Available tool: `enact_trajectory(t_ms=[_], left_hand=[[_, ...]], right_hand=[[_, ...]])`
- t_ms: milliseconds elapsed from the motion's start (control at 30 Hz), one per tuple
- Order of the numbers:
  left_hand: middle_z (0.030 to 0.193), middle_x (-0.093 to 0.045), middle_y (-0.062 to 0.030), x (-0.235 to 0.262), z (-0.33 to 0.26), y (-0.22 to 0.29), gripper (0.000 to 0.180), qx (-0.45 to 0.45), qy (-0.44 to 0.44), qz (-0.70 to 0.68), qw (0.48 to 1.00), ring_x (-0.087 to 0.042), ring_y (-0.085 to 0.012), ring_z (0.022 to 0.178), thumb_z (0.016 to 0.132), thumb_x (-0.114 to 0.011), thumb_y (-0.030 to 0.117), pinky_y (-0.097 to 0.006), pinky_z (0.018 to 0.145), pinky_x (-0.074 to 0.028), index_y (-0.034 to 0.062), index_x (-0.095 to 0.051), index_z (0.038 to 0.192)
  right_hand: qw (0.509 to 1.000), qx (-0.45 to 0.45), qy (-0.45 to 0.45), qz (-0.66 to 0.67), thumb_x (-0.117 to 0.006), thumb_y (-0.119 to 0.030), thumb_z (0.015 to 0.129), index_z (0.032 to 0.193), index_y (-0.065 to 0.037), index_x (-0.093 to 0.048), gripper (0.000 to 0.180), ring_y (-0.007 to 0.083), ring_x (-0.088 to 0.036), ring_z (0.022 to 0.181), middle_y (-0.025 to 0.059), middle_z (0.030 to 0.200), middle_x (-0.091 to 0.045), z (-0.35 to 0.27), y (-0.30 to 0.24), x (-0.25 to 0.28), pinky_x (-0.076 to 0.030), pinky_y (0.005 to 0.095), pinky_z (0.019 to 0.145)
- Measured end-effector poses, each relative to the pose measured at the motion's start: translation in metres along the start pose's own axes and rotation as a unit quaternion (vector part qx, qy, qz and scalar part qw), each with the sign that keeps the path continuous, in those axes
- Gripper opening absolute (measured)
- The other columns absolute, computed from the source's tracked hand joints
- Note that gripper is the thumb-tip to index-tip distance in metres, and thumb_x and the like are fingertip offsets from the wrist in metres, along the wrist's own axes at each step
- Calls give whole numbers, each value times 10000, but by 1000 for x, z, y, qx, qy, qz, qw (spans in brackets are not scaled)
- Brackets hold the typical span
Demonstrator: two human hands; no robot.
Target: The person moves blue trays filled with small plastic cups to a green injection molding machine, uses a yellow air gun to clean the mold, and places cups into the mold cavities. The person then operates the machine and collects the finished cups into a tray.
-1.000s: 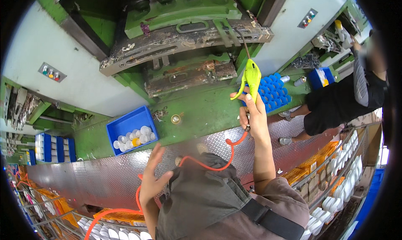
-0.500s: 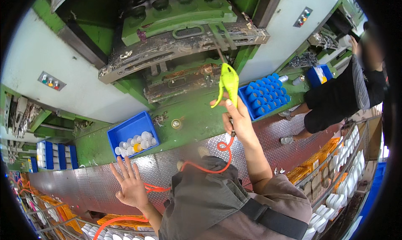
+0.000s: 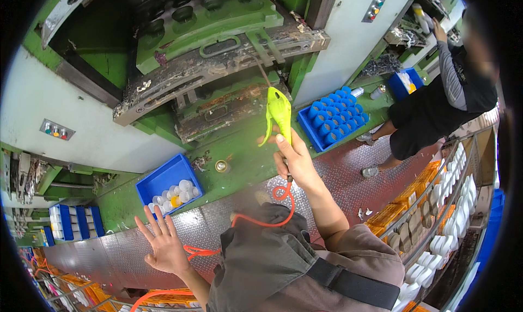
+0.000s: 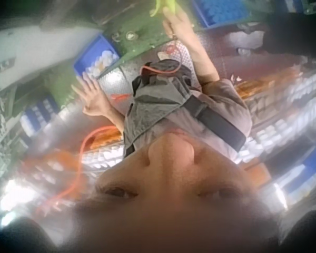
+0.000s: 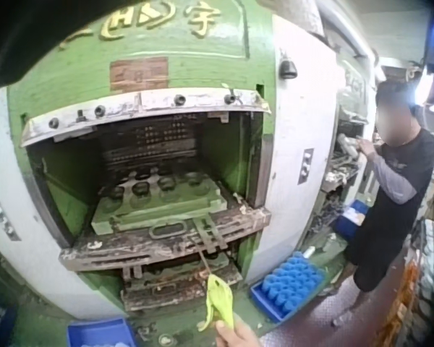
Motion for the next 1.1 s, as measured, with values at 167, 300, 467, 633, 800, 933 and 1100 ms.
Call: enact_trajectory(t_ms=[167, 300, 467, 633, 800, 933, 1100], left_hand=[[1654, -5, -136, -4, 4, -5, 1048, 18, -15, 7, 1000, 32, -331, 1522, 704, -670, 49, -505, 1234, -32, 172, -121, 1588], [1658, 6, -119, -12, 9, -8, 1054, 26, -34, -8, 999, 38, -317, 1525, 696, -660, 47, -511, 1231, -44, 189, -119, 1590], [1660, 22, -115, -15, 12, -9, 1062, 29, -26, 19, 999, 50, -304, 1528, 670, -634, 140, -517, 1225, -27, 180, -107, 1592], [1661, 6, -104, -12, 13, -8, 1055, 35, -23, -4, 999, 29, -308, 1529, 662, -622, 157, -529, 1224, -31, 189, -123, 1591], [1660, 8, -111, -9, 13, -6, 1077, 26, -8, -11, 1000, 38, -315, 1528, 658, -619, 163, -529, 1223, -14, 204, -90, 1595], [1658, -20, -116, -4, 12, 0, 802, 16, -2, -41, 999, 38, -306, 1529, 667, -621, 126, -527, 1226, -29, 141, -373, 1429], [1647, -76, -153, 9, 11, 8, 218, -7, -5, -22, 1000, 38, -335, 1527, 690, -619, 124, -569, 1213, -61, 50, -636, 894]], right_hand=[[1000, 2, 4, -2, -390, -231, 1068, 1373, 29, -380, 401, 60, -385, 397, 148, 1091, -653, -3, -2, 2, -347, 202, 356], [1000, -7, 17, 3, -391, -221, 1065, 1375, 33, -377, 401, 60, -380, 395, 157, 1083, -654, -4, -1, 2, -342, 200, 351], [1000, -7, 23, 7, -397, -234, 1059, 1388, 17, -389, 414, 49, -357, 390, 179, 1113, -660, -4, 4, 1, -326, 191, 338], [999, -14, 30, 1, -417, -256, 1055, 1373, 12, -408, 416, 48, -354, 390, 182, 1128, -651, -1, 5, -2, -331, 190, 343], [1000, -19, 9, -14, -424, -276, 1055, 1367, 13, -413, 425, 48, -364, 391, 181, 1125, -651, 7, 3, -12, -338, 193, 339], [999, -35, -11, -29, -416, -280, 1059, 1370, 17, -404, 430, 49, -375, 393, 174, 1119, -653, 15, 8, -21, -340, 194, 334], [998, -45, -18, -41, -394, -251, 1064, 1390, 18, -374, 423, 60, -380, 393, 180, 1116, -654, 24, 13, -28, -351, 196, 343]])
Point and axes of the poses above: each hand's wrist, its own z-axis towards the middle knuckle, its own x-axis out of the back of the hand, y = z × x, the point moved 1 cm from there along z, towards the middle knuckle
